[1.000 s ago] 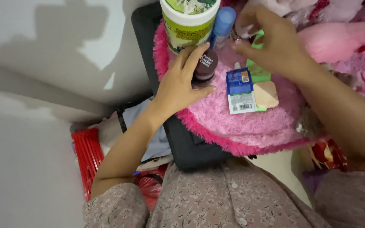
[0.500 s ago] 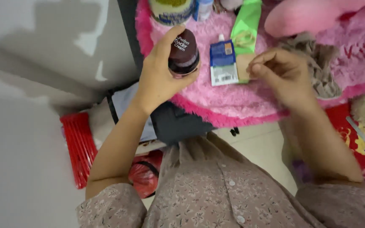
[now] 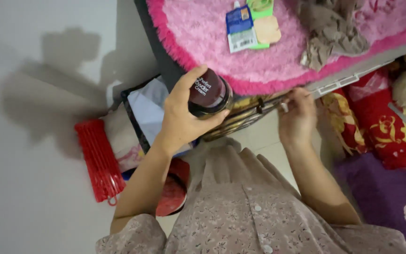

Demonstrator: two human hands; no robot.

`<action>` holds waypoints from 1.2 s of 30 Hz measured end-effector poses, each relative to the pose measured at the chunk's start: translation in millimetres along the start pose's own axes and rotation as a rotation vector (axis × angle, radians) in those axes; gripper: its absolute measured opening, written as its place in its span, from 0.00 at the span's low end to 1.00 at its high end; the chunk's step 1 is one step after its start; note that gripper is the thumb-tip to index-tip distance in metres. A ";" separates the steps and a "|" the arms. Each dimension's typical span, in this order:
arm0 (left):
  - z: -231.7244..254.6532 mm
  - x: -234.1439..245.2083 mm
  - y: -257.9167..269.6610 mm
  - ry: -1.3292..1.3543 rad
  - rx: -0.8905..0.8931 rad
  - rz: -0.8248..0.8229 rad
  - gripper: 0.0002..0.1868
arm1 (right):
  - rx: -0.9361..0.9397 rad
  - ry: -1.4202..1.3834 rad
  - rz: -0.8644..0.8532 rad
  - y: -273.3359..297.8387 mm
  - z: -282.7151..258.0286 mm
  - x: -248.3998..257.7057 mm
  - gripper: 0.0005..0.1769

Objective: Organizing various personal items like a comb, headband, and makeup containers on a vanity surface and in a drawer.

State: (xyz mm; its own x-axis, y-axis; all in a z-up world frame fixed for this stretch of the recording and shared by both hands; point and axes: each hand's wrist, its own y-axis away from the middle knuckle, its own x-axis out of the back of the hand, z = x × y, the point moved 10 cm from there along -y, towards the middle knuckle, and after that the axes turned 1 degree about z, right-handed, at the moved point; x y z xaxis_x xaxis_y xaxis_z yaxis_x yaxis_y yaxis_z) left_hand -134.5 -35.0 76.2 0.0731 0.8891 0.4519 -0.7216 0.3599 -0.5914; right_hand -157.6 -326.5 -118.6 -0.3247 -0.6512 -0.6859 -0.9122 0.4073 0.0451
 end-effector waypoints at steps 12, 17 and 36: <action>39.5 -9.6 73.0 -0.001 0.029 -0.009 0.47 | -0.531 -0.474 0.142 -10.8 124.9 34.1 0.22; 51.1 -22.6 88.6 -0.034 0.050 -0.011 0.46 | -0.606 -0.461 0.181 10.9 113.2 32.8 0.30; 99.8 -86.1 117.3 -0.073 0.079 0.057 0.47 | -0.857 0.178 -0.181 134.2 50.5 131.4 0.30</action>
State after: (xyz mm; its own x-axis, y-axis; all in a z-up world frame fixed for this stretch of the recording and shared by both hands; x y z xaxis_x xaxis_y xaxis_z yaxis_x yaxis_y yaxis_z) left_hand -294.1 -97.5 34.6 -0.0182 0.8835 0.4682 -0.7756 0.2830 -0.5643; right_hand -310.1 -325.0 -239.3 -0.1263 -0.7779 -0.6155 -0.8038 -0.2834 0.5231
